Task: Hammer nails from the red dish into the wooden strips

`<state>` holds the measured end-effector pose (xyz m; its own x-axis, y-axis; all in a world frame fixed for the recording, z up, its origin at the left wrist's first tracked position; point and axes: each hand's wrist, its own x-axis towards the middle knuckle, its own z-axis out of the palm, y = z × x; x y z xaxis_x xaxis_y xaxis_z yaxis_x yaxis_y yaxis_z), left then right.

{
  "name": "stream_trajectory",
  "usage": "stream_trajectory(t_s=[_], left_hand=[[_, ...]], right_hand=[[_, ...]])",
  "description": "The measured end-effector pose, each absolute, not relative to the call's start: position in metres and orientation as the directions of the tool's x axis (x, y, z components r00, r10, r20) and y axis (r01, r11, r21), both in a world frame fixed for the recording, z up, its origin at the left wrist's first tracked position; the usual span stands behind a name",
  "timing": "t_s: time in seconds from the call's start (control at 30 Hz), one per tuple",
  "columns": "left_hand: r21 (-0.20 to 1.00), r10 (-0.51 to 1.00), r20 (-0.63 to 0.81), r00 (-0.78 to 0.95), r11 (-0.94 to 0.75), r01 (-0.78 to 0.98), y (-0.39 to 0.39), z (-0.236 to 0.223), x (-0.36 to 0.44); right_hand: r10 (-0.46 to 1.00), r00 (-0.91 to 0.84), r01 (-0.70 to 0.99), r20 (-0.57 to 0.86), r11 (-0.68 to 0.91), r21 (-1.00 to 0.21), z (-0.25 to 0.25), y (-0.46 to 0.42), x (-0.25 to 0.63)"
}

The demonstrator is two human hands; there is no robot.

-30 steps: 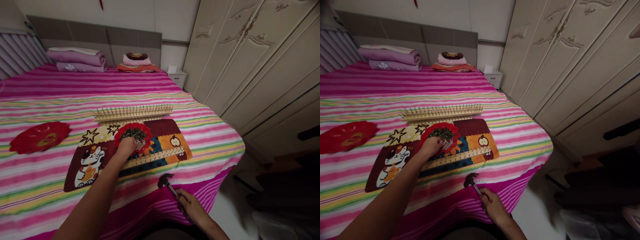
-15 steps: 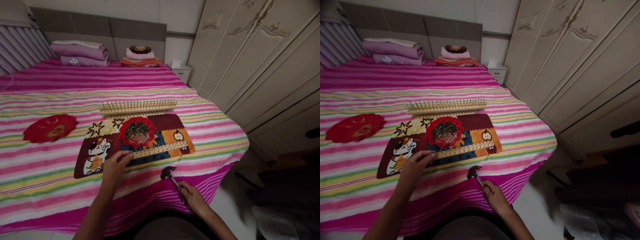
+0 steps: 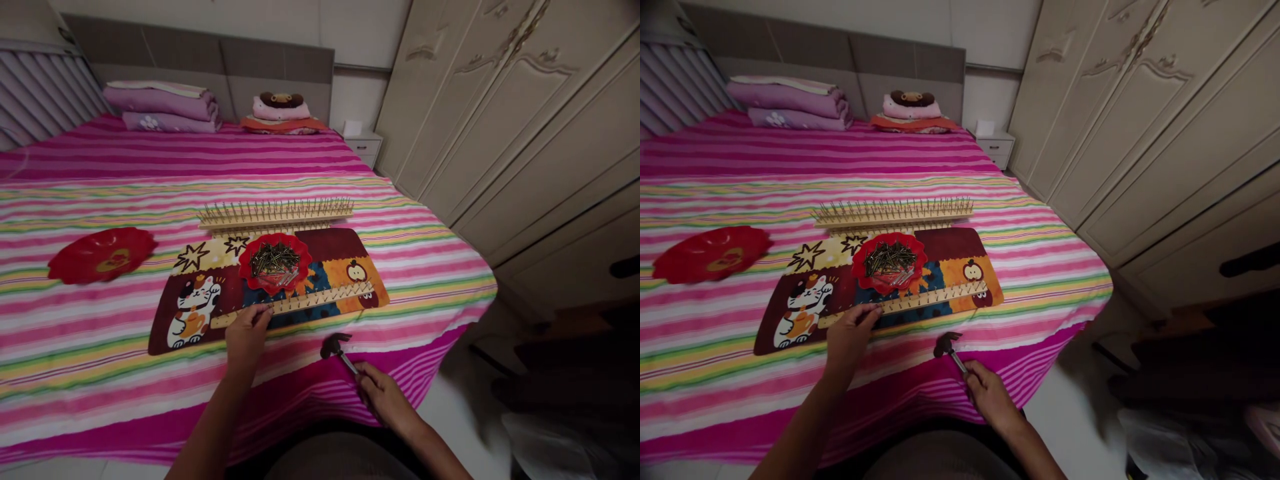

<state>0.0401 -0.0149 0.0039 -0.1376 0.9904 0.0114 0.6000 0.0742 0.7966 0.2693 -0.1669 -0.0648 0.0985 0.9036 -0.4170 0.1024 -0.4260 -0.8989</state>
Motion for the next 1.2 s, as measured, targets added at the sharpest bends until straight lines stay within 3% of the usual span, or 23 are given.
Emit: stream_trajectory(t_s=[0.13,0.33,0.5,0.57,0.67,0.8,0.97,1.2], left_hand=[[0.762,0.990,0.126,-0.068,-0.052,0.645,-0.016,-0.002,0.041],[0.725,0.969,0.244,-0.031,-0.161,0.670,-0.019,-0.014,0.040],[0.708,0.961,0.276,0.001,-0.204,0.677,-0.019,-0.020,0.039],[0.694,0.961,0.275,0.004,-0.202,0.691,-0.019,-0.020,0.040],[0.662,0.966,0.259,0.013,-0.187,0.726,-0.020,-0.018,0.040],[0.673,0.965,0.262,0.021,-0.198,0.713,-0.019,-0.017,0.041],[0.688,0.964,0.265,0.019,-0.203,0.697,-0.021,-0.015,0.040],[0.590,0.950,0.311,0.022,-0.211,0.779,-0.010,0.038,0.039]], right_hand=[[0.938,0.074,0.163,-0.339,-0.347,-0.923,-0.050,-0.167,0.265],[0.987,0.000,0.341,-0.159,-0.149,-0.928,0.022,-0.138,0.241],[0.995,-0.056,0.504,0.087,0.103,-0.857,0.068,-0.103,0.215],[0.988,-0.111,0.582,0.110,0.155,-0.799,0.073,-0.093,0.208],[0.986,-0.159,0.655,0.041,0.137,-0.743,0.071,-0.089,0.204],[0.991,-0.133,0.579,-0.010,0.069,-0.812,0.064,-0.106,0.213],[0.986,-0.024,0.503,-0.163,-0.129,-0.855,0.030,-0.137,0.247],[0.946,0.126,0.391,-0.299,-0.324,-0.861,-0.034,-0.162,0.284]])
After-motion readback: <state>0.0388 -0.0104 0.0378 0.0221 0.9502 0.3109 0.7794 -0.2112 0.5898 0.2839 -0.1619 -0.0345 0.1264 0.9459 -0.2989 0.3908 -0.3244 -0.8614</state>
